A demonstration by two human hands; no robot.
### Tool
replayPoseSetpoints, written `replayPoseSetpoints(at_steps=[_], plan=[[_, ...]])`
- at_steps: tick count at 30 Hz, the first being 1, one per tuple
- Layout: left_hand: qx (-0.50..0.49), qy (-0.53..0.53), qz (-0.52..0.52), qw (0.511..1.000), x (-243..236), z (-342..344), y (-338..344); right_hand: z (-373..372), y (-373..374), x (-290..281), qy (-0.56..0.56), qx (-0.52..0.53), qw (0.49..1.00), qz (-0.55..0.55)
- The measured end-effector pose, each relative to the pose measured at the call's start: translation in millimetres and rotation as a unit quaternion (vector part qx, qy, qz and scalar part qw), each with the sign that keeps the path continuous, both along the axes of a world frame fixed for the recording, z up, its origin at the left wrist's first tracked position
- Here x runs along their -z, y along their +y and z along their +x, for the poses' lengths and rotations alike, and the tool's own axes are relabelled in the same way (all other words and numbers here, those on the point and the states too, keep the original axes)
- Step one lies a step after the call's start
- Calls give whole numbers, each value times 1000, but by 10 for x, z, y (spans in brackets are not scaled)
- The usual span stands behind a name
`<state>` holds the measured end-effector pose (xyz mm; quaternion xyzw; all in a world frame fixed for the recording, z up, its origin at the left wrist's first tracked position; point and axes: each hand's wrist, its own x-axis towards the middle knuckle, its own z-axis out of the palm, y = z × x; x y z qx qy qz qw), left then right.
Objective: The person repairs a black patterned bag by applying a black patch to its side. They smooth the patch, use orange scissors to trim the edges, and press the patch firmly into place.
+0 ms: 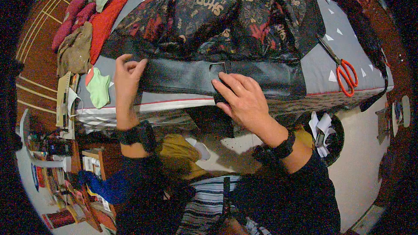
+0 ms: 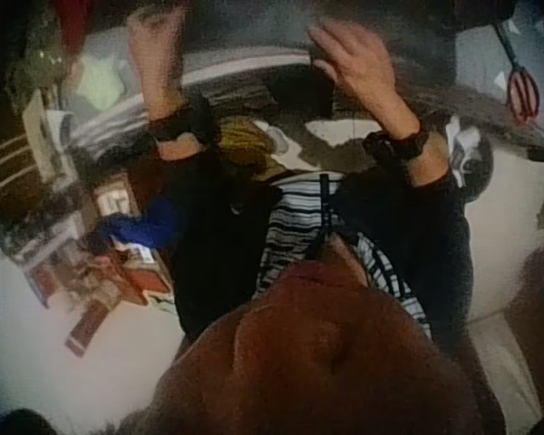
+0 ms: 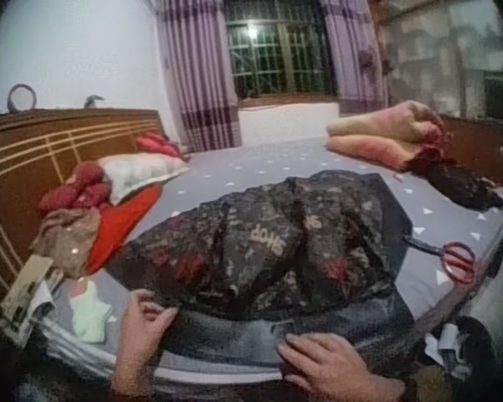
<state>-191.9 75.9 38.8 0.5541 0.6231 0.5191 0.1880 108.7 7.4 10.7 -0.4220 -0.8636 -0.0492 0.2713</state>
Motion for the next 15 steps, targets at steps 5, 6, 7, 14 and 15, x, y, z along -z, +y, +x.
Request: replayPoseSetpoints(at_steps=[5,6,7,14,15], plan=[[195,-115,-104,968,-125,-12,98,10,-21,-29,5,-2,1000,-3],[233,-148,-97,956,-185,-18,25,-6,-24,-40,9,-6,1000,0],[230,-174,-57,956,-209,70,-91,16,-22,-31,8,-3,1000,2],[-31,215,-9,976,77,136,-399,69,-36,39,24,-15,999,38],[-57,243,89,964,75,196,-365,75,-29,60,28,-12,999,44]])
